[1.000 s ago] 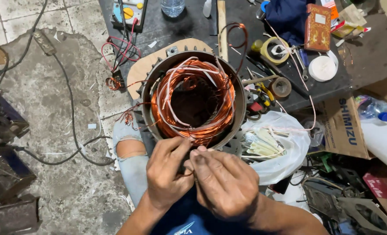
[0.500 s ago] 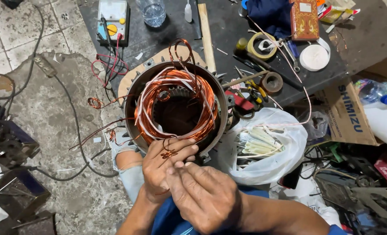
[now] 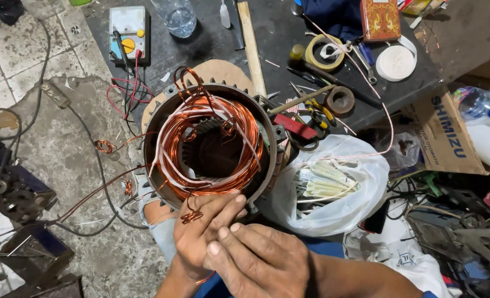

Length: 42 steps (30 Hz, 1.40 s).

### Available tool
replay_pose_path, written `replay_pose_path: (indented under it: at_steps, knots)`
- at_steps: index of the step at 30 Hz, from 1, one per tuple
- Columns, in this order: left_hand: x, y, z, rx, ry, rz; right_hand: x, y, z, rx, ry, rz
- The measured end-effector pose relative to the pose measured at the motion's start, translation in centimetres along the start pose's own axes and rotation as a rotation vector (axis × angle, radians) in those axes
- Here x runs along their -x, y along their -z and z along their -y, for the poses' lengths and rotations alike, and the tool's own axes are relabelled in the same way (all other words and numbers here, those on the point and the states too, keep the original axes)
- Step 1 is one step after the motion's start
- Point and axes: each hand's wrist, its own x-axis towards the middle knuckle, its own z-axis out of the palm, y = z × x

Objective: Repairing an electric motor by manually arranging and securing copper windings within the stator slots.

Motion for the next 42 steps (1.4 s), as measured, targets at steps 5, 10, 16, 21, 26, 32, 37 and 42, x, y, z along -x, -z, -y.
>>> replay_pose_path:
  at_steps: [5,10,16,21,26,32,37,42]
  knots:
    - [-1.1,-0.8,-0.6,0.129,0.006,-0.017,0.3,0.8,-0.8,0.042,0.012,-0.006]
    - [1.4,-0.8,0.5,0.155,0.047,0.058,1.1,1.4,-1.6,-0.040,0.097,0.037]
    - [2.5,1.0,0.6,0.161,0.183,-0.092,1.6,1.1,-4.2,-0.184,-0.095,0.027]
    - [2.3,1.6,0.4,0.320,0.236,-0.132,0.8,-1.0,-5.2,0.032,-0.239,0.214]
    - [2.5,2.4,0.8,0.336,0.276,-0.178,0.1,-1.9,-4.0,0.098,-0.207,0.209]
    - [1.5,2.6,0.7,0.353,0.380,-0.240,0.0,-2.1,-3.7,0.078,-0.214,0.280]
    - [1.4,2.5,0.7,0.324,0.424,-0.262,-0.6,-2.6,-3.8,-0.094,-0.276,0.274]
    - [0.7,3.2,0.1,0.290,0.516,-0.310,-0.5,-3.1,-3.3,-0.009,-0.263,0.298]
